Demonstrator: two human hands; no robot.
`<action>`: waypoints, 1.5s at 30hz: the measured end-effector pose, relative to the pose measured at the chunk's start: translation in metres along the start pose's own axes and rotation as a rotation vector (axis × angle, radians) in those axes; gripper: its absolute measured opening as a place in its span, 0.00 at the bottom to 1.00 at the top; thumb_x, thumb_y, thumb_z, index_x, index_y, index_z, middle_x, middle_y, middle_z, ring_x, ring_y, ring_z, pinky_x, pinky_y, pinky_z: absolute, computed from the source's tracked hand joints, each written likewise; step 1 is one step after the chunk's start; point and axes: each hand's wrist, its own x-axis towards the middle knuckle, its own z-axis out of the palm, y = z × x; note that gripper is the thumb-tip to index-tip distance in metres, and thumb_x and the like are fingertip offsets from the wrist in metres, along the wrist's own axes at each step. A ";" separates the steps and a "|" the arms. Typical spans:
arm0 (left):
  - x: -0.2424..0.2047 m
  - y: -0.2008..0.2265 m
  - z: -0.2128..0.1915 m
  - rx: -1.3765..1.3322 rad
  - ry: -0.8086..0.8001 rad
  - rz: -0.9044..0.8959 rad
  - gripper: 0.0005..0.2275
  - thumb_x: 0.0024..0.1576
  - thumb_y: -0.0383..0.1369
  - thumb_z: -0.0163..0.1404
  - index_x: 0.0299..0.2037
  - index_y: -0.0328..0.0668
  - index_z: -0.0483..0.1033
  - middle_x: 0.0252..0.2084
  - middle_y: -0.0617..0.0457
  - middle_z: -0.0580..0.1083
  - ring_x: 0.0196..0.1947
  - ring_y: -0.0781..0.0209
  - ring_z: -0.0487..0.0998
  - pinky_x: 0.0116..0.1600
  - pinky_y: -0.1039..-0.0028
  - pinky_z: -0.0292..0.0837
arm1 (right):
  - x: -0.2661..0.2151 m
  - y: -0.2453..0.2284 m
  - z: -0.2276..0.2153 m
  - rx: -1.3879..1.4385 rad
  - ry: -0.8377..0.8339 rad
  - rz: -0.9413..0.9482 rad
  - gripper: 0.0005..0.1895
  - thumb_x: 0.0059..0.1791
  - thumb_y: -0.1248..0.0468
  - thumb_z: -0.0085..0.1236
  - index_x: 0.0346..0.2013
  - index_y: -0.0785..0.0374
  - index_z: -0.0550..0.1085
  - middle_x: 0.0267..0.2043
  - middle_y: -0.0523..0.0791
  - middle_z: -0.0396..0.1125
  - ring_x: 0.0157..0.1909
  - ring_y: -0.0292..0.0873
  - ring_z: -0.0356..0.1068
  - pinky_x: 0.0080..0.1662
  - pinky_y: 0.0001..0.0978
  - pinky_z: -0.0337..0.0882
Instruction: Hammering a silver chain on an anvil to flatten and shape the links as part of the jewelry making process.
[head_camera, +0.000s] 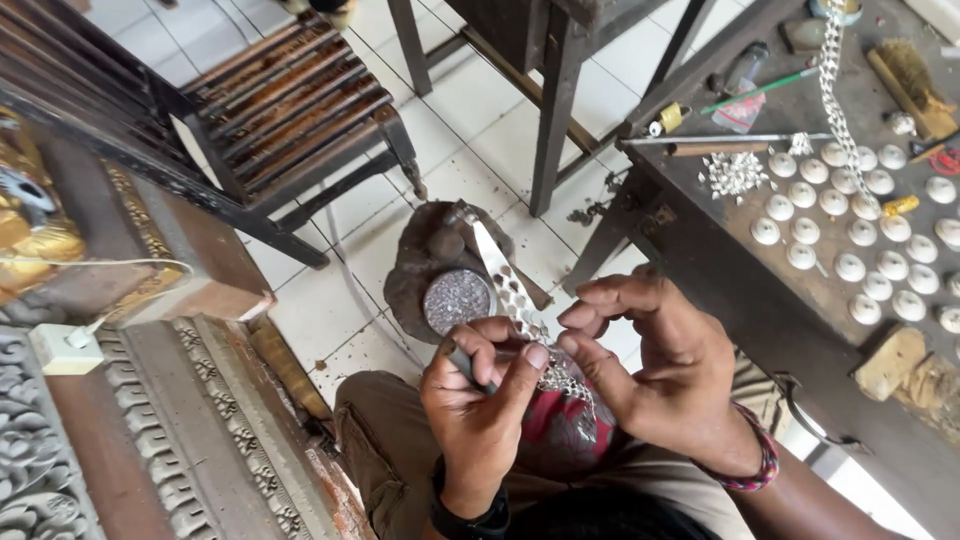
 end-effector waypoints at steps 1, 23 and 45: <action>0.000 0.000 0.000 0.006 -0.008 0.002 0.14 0.47 0.21 0.50 0.22 0.45 0.55 0.32 0.45 0.66 0.25 0.67 0.68 0.28 0.79 0.64 | -0.001 -0.001 0.000 -0.105 0.002 -0.081 0.14 0.39 0.71 0.57 0.37 0.69 0.65 0.29 0.44 0.67 0.30 0.34 0.68 0.37 0.19 0.71; -0.007 -0.005 -0.003 0.204 -0.025 0.074 0.13 0.48 0.20 0.48 0.21 0.45 0.54 0.29 0.44 0.66 0.14 0.76 0.58 0.25 0.83 0.64 | -0.010 -0.012 0.004 -0.352 0.021 -0.103 0.15 0.40 0.68 0.56 0.37 0.68 0.64 0.30 0.43 0.70 0.34 0.34 0.73 0.37 0.17 0.72; -0.007 0.002 0.009 0.255 0.024 0.081 0.15 0.46 0.22 0.50 0.19 0.44 0.52 0.28 0.39 0.71 0.23 0.59 0.75 0.29 0.79 0.71 | -0.011 0.007 -0.001 0.283 0.048 0.342 0.13 0.39 0.75 0.55 0.33 0.67 0.62 0.26 0.47 0.67 0.30 0.37 0.69 0.37 0.23 0.73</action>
